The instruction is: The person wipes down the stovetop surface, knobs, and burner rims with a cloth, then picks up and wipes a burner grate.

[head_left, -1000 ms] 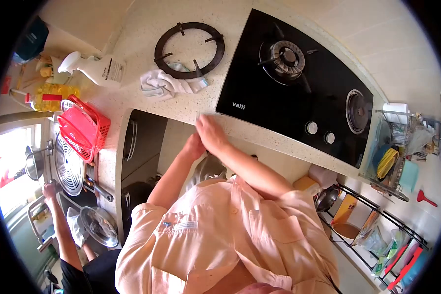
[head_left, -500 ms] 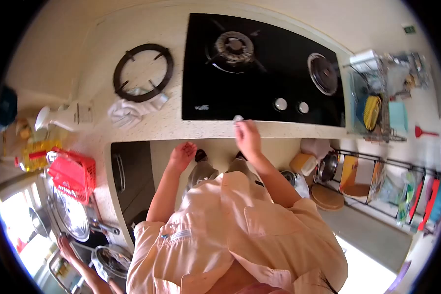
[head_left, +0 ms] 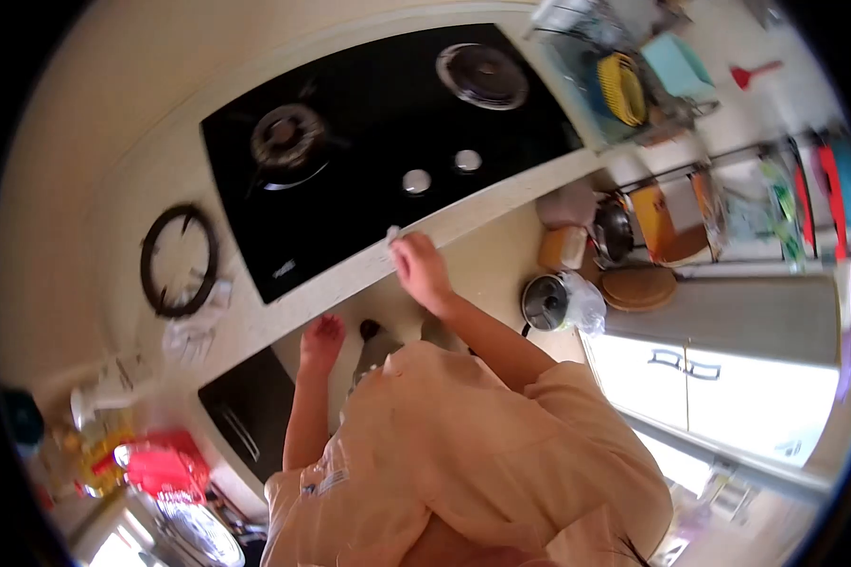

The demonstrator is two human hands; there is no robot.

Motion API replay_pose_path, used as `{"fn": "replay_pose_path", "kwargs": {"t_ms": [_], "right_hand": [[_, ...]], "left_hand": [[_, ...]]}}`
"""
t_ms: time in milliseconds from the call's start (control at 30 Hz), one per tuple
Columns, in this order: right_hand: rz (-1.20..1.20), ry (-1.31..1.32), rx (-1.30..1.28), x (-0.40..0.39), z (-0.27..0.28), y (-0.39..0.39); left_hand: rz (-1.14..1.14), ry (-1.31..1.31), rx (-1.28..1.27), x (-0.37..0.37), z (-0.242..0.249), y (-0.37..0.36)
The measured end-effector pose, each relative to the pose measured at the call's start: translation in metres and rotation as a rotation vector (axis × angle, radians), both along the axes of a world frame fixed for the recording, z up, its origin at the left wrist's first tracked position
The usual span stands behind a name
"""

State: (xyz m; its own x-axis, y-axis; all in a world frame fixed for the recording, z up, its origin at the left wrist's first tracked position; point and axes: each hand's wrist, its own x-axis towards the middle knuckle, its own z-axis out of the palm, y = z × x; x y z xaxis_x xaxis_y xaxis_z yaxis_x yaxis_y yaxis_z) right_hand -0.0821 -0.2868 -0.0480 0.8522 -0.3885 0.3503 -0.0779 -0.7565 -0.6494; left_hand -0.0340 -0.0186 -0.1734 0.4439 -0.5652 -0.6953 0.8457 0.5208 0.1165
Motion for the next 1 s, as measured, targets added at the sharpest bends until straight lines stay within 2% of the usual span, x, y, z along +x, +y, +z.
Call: {"fn": "replay_pose_path", "kwargs": {"t_ms": [100, 167, 233, 333, 367, 467, 533, 600, 700, 767, 833, 933, 1000], "right_hand": [[-0.297, 0.078, -0.072, -0.005, -0.035, -0.021], [0.078, 0.176, 0.049, -0.014, -0.037, -0.001], [0.235, 0.120, 0.214, -0.023, -0.019, 0.017], [-0.170, -0.084, 0.671, -0.040, -0.007, 0.024], [-0.335, 0.046, 0.801, -0.046, -0.012, 0.022], [-0.213, -0.303, 1.794, -0.069, -0.032, -0.006], [-0.354, -0.366, 1.960, -0.065, 0.031, -0.016], [-0.220, -0.435, 2.052, -0.063, 0.048, -0.022], [-0.097, -0.518, 2.135, -0.065, 0.077, -0.040], [-0.036, -0.569, 2.098, -0.072, 0.087, -0.054], [-0.070, -0.491, 2.208, -0.081, 0.092, -0.065], [-0.041, -0.534, 2.237, -0.100, 0.113, -0.075], [0.246, -0.741, 2.265, -0.096, 0.073, -0.076]], "left_hand": [[-0.108, 0.041, 0.059, -0.002, 0.007, -0.029], [-0.264, 0.036, 0.021, -0.003, 0.018, -0.048], [-0.365, -0.001, -0.037, -0.008, 0.044, -0.069], [-0.468, -0.105, 0.030, -0.009, 0.087, -0.098], [-0.352, -0.132, 0.039, -0.014, 0.092, -0.105], [-0.387, -0.568, 0.010, -0.034, 0.144, -0.143], [-0.391, -0.841, -0.058, -0.049, 0.181, -0.173], [-0.343, -1.030, -0.085, -0.063, 0.201, -0.198], [-0.393, -1.500, 0.171, -0.080, 0.217, -0.222], [-0.414, -1.782, 0.210, -0.085, 0.233, -0.236], [-0.387, -1.973, 0.230, -0.095, 0.236, -0.252], [-0.477, -2.189, 0.681, -0.112, 0.242, -0.275], [-0.684, -2.391, 0.762, -0.109, 0.239, -0.287]]}}
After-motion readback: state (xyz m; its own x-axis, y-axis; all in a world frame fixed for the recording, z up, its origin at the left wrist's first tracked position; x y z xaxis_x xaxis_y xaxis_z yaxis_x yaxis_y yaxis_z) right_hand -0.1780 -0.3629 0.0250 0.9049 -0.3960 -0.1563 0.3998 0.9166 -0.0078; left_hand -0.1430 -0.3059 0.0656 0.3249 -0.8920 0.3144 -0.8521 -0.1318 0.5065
